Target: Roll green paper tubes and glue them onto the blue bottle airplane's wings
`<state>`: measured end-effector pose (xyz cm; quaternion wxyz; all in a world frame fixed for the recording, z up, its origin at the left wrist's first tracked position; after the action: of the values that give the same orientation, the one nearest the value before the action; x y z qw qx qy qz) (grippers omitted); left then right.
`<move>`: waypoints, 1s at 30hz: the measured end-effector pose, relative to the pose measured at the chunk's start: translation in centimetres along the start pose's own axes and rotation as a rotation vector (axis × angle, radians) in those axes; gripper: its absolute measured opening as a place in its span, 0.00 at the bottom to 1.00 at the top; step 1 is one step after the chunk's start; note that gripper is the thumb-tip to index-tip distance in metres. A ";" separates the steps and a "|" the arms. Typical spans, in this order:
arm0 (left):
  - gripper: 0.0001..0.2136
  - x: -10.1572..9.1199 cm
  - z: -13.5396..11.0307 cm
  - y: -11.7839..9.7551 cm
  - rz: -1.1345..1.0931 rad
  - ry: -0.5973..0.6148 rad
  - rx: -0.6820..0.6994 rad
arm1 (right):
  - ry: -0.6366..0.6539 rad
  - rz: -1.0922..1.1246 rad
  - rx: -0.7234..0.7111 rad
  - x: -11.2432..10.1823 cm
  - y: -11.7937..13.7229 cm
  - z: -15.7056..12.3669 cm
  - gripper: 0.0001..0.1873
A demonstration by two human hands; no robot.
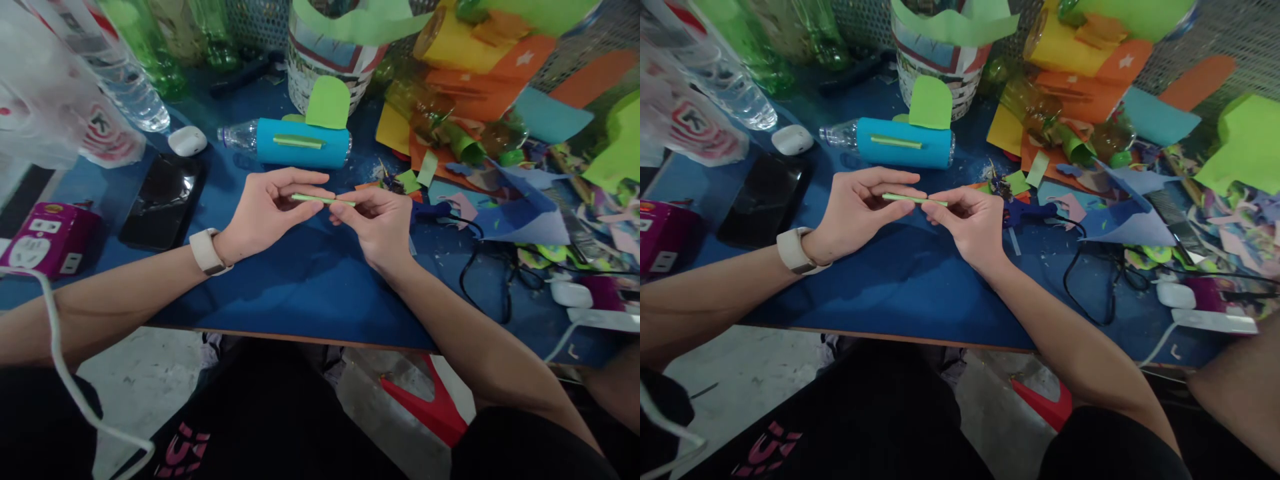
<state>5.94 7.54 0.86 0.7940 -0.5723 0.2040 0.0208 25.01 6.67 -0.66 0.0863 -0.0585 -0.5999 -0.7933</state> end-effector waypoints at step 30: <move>0.20 -0.5 0.0 -0.5 0.023 -0.060 0.071 | 0.018 -0.010 -0.042 0.2 0.0 -0.3 0.19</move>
<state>5.58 7.44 1.45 0.8193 -0.5405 0.1871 0.0397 24.81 6.36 -0.65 0.0863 -0.0501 -0.5827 -0.8066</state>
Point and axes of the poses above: each hand's wrist, its own z-axis towards the middle knuckle, its own x-axis out of the palm, y = z × x, the point moved 9 cm from there along z, towards the middle knuckle, and after that the axes turned 14 degrees about z, right-handed, at the moved point
